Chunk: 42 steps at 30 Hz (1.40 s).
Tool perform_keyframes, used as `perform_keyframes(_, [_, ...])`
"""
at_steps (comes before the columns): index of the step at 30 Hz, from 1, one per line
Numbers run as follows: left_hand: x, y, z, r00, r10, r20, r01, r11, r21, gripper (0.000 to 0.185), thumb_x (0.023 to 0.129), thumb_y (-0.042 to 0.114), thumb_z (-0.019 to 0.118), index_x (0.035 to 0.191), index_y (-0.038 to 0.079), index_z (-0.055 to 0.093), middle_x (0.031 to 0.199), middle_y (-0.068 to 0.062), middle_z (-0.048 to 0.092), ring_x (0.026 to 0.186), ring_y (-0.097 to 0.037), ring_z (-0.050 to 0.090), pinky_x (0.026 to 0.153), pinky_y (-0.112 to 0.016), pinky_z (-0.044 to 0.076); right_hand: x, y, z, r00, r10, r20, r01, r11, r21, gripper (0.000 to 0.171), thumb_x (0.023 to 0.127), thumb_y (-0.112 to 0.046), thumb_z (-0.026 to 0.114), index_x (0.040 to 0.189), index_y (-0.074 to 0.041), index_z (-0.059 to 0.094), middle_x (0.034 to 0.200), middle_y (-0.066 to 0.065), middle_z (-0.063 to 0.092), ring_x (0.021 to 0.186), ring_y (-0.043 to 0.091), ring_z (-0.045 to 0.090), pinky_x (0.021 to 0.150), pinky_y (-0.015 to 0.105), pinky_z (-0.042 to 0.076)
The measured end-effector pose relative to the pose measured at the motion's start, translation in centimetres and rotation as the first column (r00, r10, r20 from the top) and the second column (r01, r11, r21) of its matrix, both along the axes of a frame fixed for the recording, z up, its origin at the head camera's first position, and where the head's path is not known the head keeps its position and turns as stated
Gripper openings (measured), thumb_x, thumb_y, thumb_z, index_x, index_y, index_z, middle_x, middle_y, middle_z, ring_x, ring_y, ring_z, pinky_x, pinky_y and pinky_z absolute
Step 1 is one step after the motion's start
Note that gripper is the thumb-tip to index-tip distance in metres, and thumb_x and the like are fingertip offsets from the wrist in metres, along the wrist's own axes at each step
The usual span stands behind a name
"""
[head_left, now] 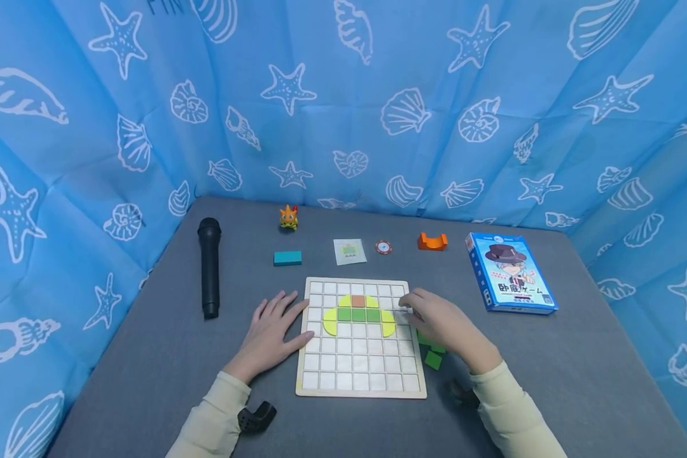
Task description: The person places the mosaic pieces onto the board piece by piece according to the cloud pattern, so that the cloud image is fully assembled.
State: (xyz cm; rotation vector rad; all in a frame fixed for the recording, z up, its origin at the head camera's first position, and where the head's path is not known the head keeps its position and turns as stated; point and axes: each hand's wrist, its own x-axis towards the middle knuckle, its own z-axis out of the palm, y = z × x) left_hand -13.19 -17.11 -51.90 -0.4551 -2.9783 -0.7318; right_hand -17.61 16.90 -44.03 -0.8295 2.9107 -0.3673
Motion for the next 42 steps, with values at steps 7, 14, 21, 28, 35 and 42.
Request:
perform_keyframes(7, [-0.1, -0.2, 0.0, 1.000, 0.000, 0.013, 0.000, 1.000, -0.006, 0.070, 0.090, 0.062, 0.052, 0.149, 0.028, 0.037, 0.155, -0.006, 0.031, 0.145, -0.030, 0.020, 0.113, -0.059, 0.013, 0.7, 3.2, 0.3, 0.995, -0.045, 0.093, 0.044, 0.999, 0.019, 0.026, 0.084, -0.018, 0.074, 0.108, -0.015, 0.066, 0.097, -0.002, 0.062, 0.079, 0.010, 0.056, 0.072, 0.033, 0.054])
perform_keyframes(14, [-0.2, -0.1, -0.2, 1.000, -0.002, 0.030, 0.003, 1.000, -0.019, 0.070, 0.090, 0.065, 0.047, 0.149, 0.029, 0.035, 0.156, -0.004, 0.029, 0.146, -0.029, 0.018, 0.114, -0.058, 0.012, 1.7, 4.0, 0.3, 0.983, -0.062, 0.171, 0.055, 0.997, 0.047, 0.028, 0.082, -0.021, 0.076, 0.108, -0.016, 0.067, 0.084, -0.006, 0.053, 0.072, 0.009, 0.048, 0.061, 0.023, 0.042])
perform_keyframes(21, [-0.2, -0.1, -0.2, 0.999, -0.003, 0.036, 0.003, 1.000, -0.008, 0.070, 0.090, 0.065, 0.047, 0.149, 0.030, 0.035, 0.156, -0.003, 0.029, 0.146, -0.028, 0.018, 0.114, -0.057, 0.011, 2.1, 4.0, -0.1, 0.990, -0.049, 0.131, 0.041, 0.997, 0.061, 0.023, 0.082, -0.022, 0.076, 0.102, -0.015, 0.066, 0.084, -0.006, 0.054, 0.070, 0.008, 0.047, 0.060, 0.023, 0.041])
perform_keyframes(28, [-0.2, -0.1, -0.1, 0.999, -0.005, 0.038, 0.005, 1.000, -0.011, 0.070, 0.090, 0.064, 0.048, 0.149, 0.030, 0.035, 0.156, -0.004, 0.029, 0.146, -0.029, 0.018, 0.114, -0.058, 0.011, 1.9, 3.6, -0.5, 0.989, -0.061, 0.138, 0.049, 0.995, 0.088, 0.022, 0.082, -0.022, 0.076, 0.100, -0.015, 0.067, 0.086, -0.006, 0.057, 0.070, 0.007, 0.047, 0.061, 0.026, 0.045])
perform_keyframes(35, [-0.2, -0.1, -0.2, 0.999, -0.004, 0.036, 0.005, 1.000, -0.009, 0.070, 0.090, 0.064, 0.049, 0.149, 0.030, 0.035, 0.156, -0.003, 0.029, 0.146, -0.029, 0.018, 0.114, -0.058, 0.011, 1.8, 3.5, -0.7, 0.991, -0.058, 0.124, 0.046, 0.994, 0.094, 0.028, 0.081, -0.021, 0.077, 0.105, -0.014, 0.067, 0.094, -0.003, 0.060, 0.075, 0.008, 0.050, 0.069, 0.029, 0.051])
perform_keyframes(42, [-0.2, -0.1, -0.2, 0.999, 0.001, 0.044, 0.000, 1.000, -0.012, 0.070, 0.090, 0.065, 0.048, 0.149, 0.031, 0.034, 0.156, -0.003, 0.028, 0.146, -0.028, 0.017, 0.114, -0.057, 0.011, 1.6, 3.4, -0.8, 0.984, -0.081, 0.161, 0.065, 0.992, 0.104, 0.033, 0.082, -0.020, 0.076, 0.113, -0.013, 0.067, 0.098, -0.003, 0.060, 0.075, 0.008, 0.051, 0.067, 0.026, 0.050])
